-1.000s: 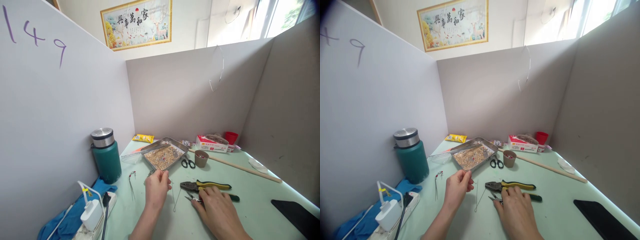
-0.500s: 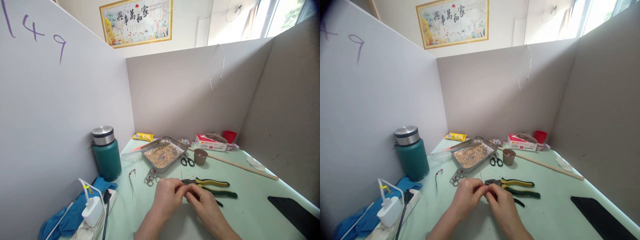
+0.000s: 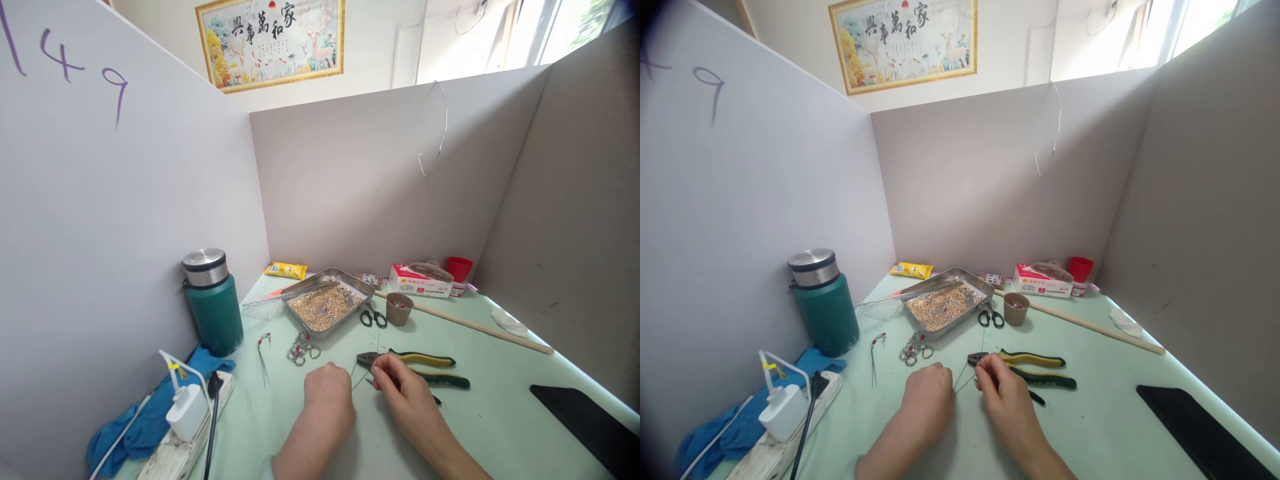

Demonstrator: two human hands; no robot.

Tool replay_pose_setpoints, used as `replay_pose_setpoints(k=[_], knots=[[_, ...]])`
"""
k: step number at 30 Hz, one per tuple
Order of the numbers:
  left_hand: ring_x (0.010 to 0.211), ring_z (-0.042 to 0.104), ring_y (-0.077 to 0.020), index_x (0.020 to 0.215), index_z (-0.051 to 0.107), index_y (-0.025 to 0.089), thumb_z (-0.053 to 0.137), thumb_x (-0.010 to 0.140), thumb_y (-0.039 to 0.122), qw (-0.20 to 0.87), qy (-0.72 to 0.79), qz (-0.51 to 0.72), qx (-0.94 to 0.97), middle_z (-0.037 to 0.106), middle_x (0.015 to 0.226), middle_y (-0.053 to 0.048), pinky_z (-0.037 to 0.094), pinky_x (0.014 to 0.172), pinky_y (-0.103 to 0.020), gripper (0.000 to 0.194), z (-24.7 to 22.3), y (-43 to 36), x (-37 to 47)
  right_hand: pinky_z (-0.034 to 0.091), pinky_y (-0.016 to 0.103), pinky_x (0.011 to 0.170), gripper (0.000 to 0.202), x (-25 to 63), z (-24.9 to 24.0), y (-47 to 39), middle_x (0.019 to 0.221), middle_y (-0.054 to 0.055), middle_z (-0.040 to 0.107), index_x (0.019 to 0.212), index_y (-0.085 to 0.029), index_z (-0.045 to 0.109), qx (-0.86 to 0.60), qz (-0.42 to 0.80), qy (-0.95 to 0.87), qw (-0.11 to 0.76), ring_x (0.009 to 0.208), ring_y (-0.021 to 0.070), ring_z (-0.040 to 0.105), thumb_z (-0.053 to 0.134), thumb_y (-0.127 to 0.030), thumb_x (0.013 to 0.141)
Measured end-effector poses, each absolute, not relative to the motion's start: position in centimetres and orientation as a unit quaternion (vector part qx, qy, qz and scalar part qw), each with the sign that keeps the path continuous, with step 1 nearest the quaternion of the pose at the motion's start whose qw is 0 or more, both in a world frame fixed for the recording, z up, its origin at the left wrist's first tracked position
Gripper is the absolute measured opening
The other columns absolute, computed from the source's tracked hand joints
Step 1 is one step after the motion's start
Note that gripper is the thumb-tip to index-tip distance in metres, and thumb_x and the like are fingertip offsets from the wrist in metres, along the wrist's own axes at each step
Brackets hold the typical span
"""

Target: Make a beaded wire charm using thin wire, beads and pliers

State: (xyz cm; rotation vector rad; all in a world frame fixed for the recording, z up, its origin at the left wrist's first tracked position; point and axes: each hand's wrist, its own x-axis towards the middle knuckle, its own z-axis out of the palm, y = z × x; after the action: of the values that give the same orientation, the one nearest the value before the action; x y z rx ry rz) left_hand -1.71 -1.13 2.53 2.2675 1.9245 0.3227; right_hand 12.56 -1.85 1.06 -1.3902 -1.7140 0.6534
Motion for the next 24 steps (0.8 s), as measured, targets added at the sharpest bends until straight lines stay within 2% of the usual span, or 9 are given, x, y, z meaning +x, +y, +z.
replay_pose_setpoints(k=[5, 7, 9, 11, 14, 16, 17, 20, 24], knots=[[0.075, 0.063, -0.0326, 0.070, 0.062, 0.012, 0.056, 0.049, -0.004, 0.083, 0.635, 0.089, 0.763, 0.064, 0.075, -0.019, 0.046, 0.065, -0.037, 0.027, 3.3, -1.7, -1.9, 0.035, 0.023, 0.057, 0.019, 12.4, 0.9, -2.1, 0.062, -0.003, 0.052, 0.072, -0.020, 0.045, -0.534, 0.243, -0.697, 0.412, 0.058, 0.0132, 0.047, 0.038, -0.032, 0.085], [0.074, 0.063, -0.0325, 0.076, 0.061, 0.011, 0.054, 0.052, -0.003, 0.081, 0.651, 0.087, 0.750, 0.064, 0.074, -0.019, 0.046, 0.063, -0.038, 0.028, 3.7, -1.8, -2.6, 0.035, 0.023, 0.057, 0.019, 12.4, 0.8, -2.2, 0.062, -0.003, 0.051, 0.072, -0.020, 0.045, -0.531, 0.245, -0.696, 0.418, 0.057, 0.0131, 0.046, 0.038, -0.032, 0.085], [0.071, 0.063, -0.0304, 0.077, 0.059, 0.012, 0.049, 0.063, 0.003, 0.098, 0.671, 0.118, 0.725, 0.064, 0.071, -0.018, 0.045, 0.061, -0.037, 0.019, 4.1, -1.7, -3.4, 0.034, 0.023, 0.057, 0.019, 12.4, 0.8, -2.3, 0.062, -0.003, 0.051, 0.072, -0.020, 0.046, -0.526, 0.255, -0.691, 0.425, 0.057, 0.0128, 0.045, 0.039, -0.033, 0.085], [0.065, 0.063, -0.0250, 0.076, 0.056, 0.014, 0.044, 0.072, 0.010, 0.168, 0.659, 0.202, 0.705, 0.063, 0.068, -0.013, 0.046, 0.058, -0.033, 0.014, 4.6, -1.5, -3.9, 0.034, 0.023, 0.057, 0.020, 12.4, 1.0, -2.4, 0.063, -0.002, 0.051, 0.073, -0.020, 0.047, -0.521, 0.275, -0.681, 0.435, 0.057, 0.0126, 0.044, 0.039, -0.034, 0.084], [0.048, 0.058, -0.0160, 0.091, 0.051, 0.015, 0.044, 0.074, 0.015, 0.393, 0.595, 0.341, 0.612, 0.061, 0.066, -0.005, 0.045, 0.045, -0.027, 0.019, 5.2, -0.9, -3.8, 0.035, 0.023, 0.056, 0.020, 12.5, 1.2, -2.4, 0.064, -0.002, 0.052, 0.073, -0.019, 0.049, -0.510, 0.322, -0.653, 0.458, 0.059, 0.0128, 0.045, 0.042, -0.035, 0.083], [0.054, 0.060, -0.0151, 0.099, 0.049, 0.013, 0.048, 0.072, 0.013, 0.517, 0.524, 0.413, 0.536, 0.060, 0.068, -0.004, 0.048, 0.049, -0.026, 0.028, 5.5, -0.4, -3.1, 0.034, 0.023, 0.055, 0.020, 12.7, 1.4, -2.2, 0.064, -0.001, 0.053, 0.073, -0.019, 0.049, -0.498, 0.359, -0.628, 0.478, 0.059, 0.0127, 0.045, 0.043, -0.036, 0.083], [0.058, 0.062, -0.0152, 0.098, 0.050, 0.011, 0.050, 0.071, 0.012, 0.557, 0.495, 0.437, 0.504, 0.060, 0.070, -0.005, 0.050, 0.054, -0.027, 0.026, 5.6, -0.1, -2.7, 0.034, 0.023, 0.054, 0.020, 12.9, 1.4, -2.1, 0.065, -0.001, 0.053, 0.074, -0.020, 0.049, -0.491, 0.376, -0.615, 0.490, 0.058, 0.0125, 0.045, 0.044, -0.037, 0.083], [0.066, 0.063, -0.0165, 0.082, 0.055, 0.009, 0.057, 0.070, 0.014, 0.632, 0.445, 0.460, 0.437, 0.060, 0.072, -0.007, 0.052, 0.058, -0.027, 0.013, 5.2, 0.6, -1.6, 0.032, 0.022, 0.050, 0.020, 13.2, 1.4, -1.7, 0.066, -0.001, 0.054, 0.077, -0.020, 0.049, -0.469, 0.413, -0.583, 0.519, 0.056, 0.0118, 0.044, 0.046, -0.039, 0.082], [0.058, 0.060, -0.0138, 0.078, 0.057, 0.011, 0.066, 0.065, 0.022, 0.672, 0.438, 0.460, 0.381, 0.058, 0.068, -0.003, 0.048, 0.046, -0.023, 0.020, 3.1, 1.2, -1.1, 0.032, 0.021, 0.050, 0.019, 13.3, 1.1, -1.4, 0.066, -0.001, 0.055, 0.077, -0.020, 0.050, -0.453, 0.433, -0.571, 0.530, 0.056, 0.0108, 0.043, 0.048, -0.038, 0.082]])
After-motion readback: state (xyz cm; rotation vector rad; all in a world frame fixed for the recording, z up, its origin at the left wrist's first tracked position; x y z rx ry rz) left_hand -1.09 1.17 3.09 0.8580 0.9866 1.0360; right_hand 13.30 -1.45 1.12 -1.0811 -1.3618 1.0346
